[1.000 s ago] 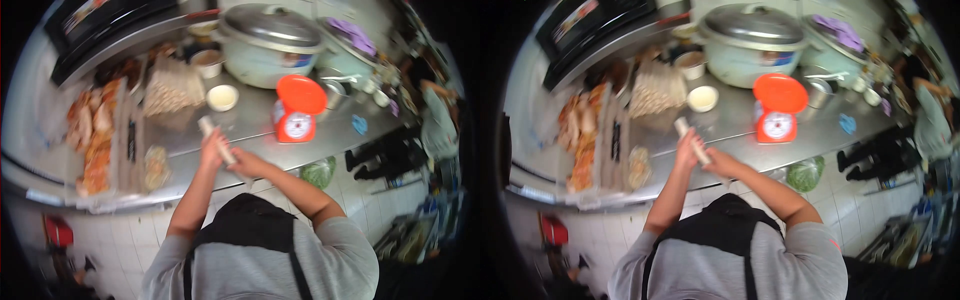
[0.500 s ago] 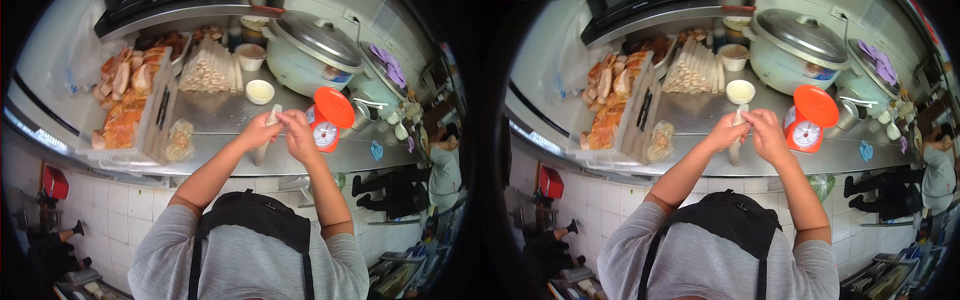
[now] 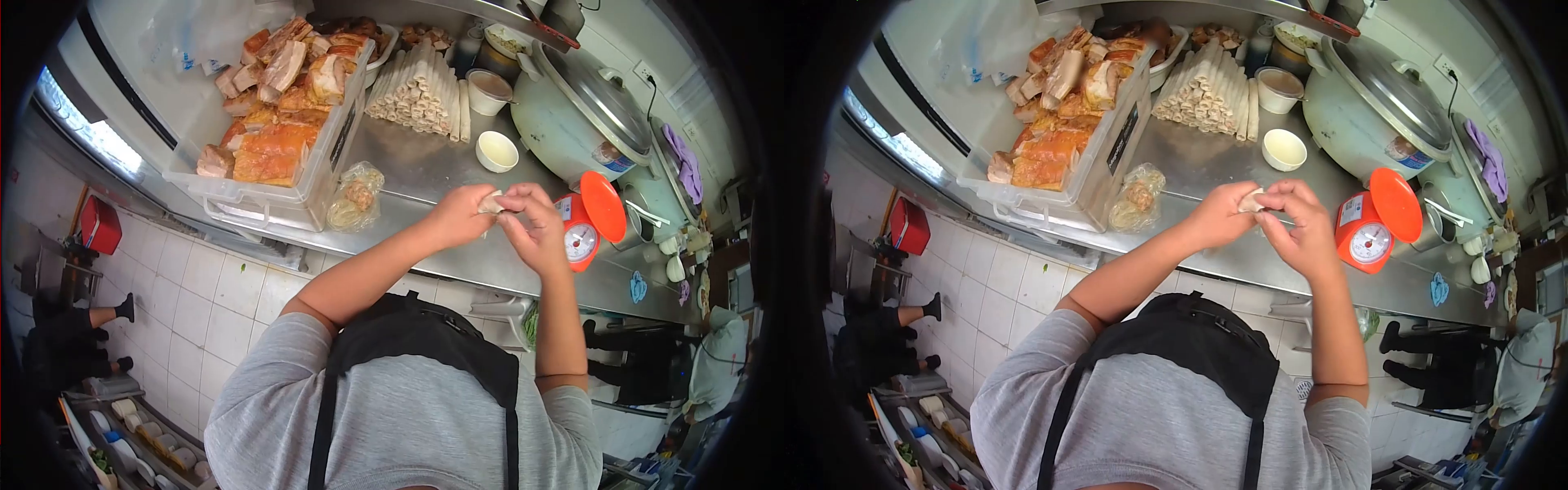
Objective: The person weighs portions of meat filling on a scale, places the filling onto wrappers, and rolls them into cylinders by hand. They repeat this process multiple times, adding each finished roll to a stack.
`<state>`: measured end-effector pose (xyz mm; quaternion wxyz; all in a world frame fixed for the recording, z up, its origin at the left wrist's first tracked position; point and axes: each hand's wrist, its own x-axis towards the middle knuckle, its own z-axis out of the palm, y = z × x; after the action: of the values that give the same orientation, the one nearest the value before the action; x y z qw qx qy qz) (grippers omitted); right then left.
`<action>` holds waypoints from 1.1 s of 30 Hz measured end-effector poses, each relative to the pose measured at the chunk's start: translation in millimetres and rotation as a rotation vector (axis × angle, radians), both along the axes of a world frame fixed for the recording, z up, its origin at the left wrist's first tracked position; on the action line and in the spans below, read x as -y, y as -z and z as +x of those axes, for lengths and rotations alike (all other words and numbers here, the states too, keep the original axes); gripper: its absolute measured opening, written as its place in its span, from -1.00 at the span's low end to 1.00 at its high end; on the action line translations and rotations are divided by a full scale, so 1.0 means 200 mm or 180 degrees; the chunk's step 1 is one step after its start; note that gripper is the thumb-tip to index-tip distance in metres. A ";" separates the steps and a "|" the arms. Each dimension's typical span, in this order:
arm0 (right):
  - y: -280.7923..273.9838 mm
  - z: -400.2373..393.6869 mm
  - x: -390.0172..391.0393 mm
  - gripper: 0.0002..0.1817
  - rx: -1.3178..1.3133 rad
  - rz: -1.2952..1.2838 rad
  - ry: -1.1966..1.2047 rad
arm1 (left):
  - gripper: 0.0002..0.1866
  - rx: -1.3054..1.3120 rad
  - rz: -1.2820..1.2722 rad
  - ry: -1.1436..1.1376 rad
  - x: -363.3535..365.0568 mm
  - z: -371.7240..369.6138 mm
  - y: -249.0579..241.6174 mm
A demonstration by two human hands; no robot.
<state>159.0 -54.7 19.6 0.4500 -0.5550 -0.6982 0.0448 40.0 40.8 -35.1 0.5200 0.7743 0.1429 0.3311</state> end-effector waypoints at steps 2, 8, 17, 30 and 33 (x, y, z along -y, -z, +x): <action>0.11 -0.03 -0.04 -0.87 -0.0398 0.0044 0.0196 | -0.83 0.0097 0.0334 -0.0370 0.00 -0.03 -0.01; 0.17 -0.13 -0.10 -0.93 -0.1815 -0.0376 0.0540 | -0.83 -0.0121 0.1162 -0.0456 -0.07 -0.09 0.00; 0.15 -0.15 -0.03 -0.69 0.0322 0.0564 0.0843 | -0.83 0.0020 0.0389 0.0020 -0.09 -0.06 0.01; 0.39 -0.06 0.07 -0.37 -0.1944 -0.0071 0.0017 | -0.87 0.0692 -0.1570 0.0634 0.04 0.10 -0.10; 0.55 -0.08 0.14 -0.49 -0.2016 -0.1545 -0.0217 | -0.84 0.1103 -0.2163 0.0436 0.07 0.20 -0.13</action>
<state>143.6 -83.5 -91.1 0.4971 -0.5804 -0.5120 0.3923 80.1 27.8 -8.6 0.7843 0.4982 0.1025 0.3553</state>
